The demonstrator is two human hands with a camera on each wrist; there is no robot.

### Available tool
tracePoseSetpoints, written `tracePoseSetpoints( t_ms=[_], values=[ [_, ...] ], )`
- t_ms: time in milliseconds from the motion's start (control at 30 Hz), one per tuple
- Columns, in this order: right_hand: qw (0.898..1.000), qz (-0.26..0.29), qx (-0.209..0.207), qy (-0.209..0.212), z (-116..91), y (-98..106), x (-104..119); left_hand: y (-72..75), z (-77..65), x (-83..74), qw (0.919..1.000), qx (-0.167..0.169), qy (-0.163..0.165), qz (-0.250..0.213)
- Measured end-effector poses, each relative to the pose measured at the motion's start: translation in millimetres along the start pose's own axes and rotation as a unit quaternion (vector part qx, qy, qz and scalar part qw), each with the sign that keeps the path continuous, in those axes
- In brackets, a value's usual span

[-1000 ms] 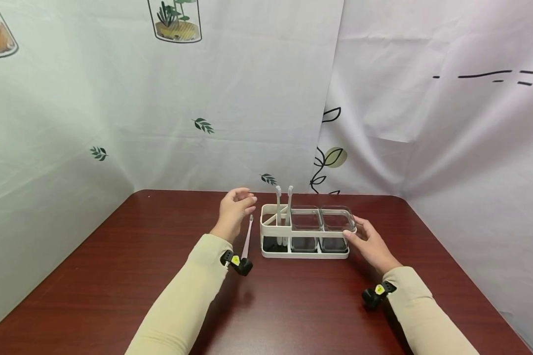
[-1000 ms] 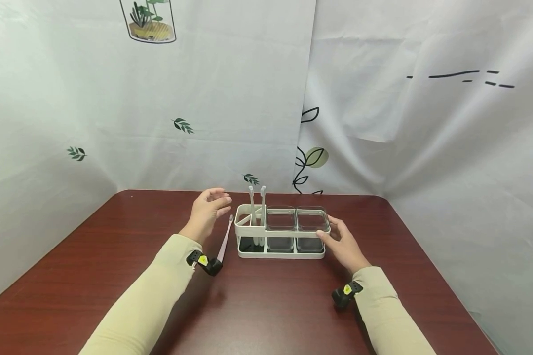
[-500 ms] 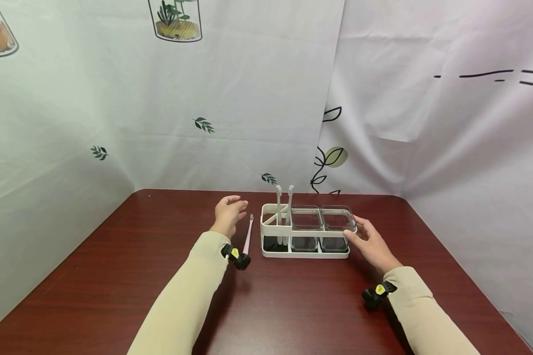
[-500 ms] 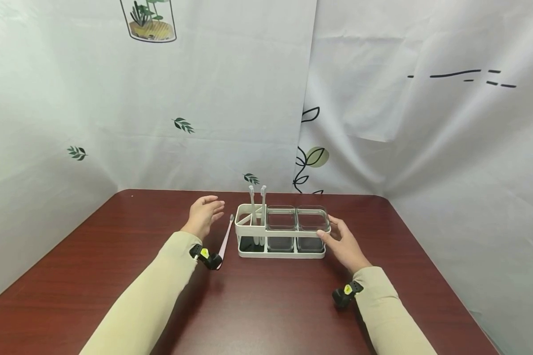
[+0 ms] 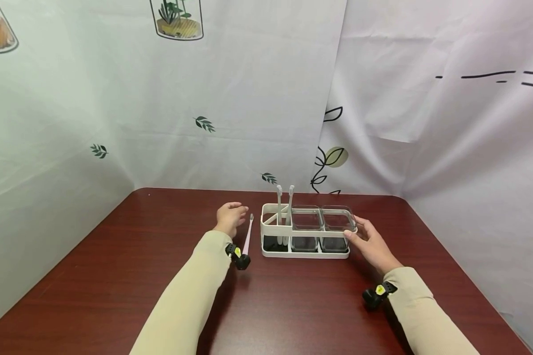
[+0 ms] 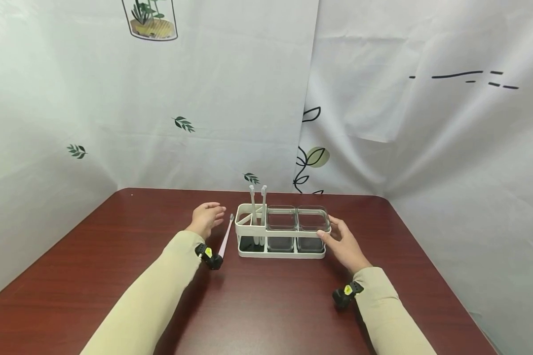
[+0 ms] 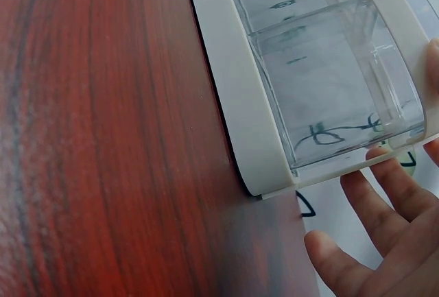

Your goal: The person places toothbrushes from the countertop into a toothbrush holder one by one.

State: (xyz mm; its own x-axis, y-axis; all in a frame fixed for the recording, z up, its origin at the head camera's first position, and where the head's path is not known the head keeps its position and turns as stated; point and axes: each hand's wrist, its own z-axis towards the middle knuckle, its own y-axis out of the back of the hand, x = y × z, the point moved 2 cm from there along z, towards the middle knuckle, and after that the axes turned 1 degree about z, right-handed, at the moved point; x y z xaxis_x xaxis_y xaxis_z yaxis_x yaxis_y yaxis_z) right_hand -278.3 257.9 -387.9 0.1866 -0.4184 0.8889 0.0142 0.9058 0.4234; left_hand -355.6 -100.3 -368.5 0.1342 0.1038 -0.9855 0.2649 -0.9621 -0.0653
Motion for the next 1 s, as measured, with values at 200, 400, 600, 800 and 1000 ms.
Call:
tracePoseSetpoints(
  t_ms=[200,400,600,800,1000],
  values=[
    [1.000,-0.002,-0.002,0.000,1.4,-0.6,-1.2,-2.8,5.5,9.8,0.9990,-0.009,-0.007,0.042],
    [1.000,-0.005,-0.003,0.007,1.6,-1.2,-1.1,-3.5,9.4,15.6,0.9961,-0.010,-0.004,0.087],
    [1.000,-0.006,-0.003,0.007,0.4,-0.1,1.8,-6.8,7.4,15.0,0.9914,-0.016,-0.008,0.130],
    [1.000,-0.006,-0.001,0.006,-0.2,0.4,3.3,-9.2,5.0,17.2,0.9802,-0.031,-0.015,0.195],
    [1.000,-0.006,-0.002,0.004,0.0,0.1,2.2,-10.8,5.2,20.1,0.9712,-0.043,-0.025,0.233]
  ],
)
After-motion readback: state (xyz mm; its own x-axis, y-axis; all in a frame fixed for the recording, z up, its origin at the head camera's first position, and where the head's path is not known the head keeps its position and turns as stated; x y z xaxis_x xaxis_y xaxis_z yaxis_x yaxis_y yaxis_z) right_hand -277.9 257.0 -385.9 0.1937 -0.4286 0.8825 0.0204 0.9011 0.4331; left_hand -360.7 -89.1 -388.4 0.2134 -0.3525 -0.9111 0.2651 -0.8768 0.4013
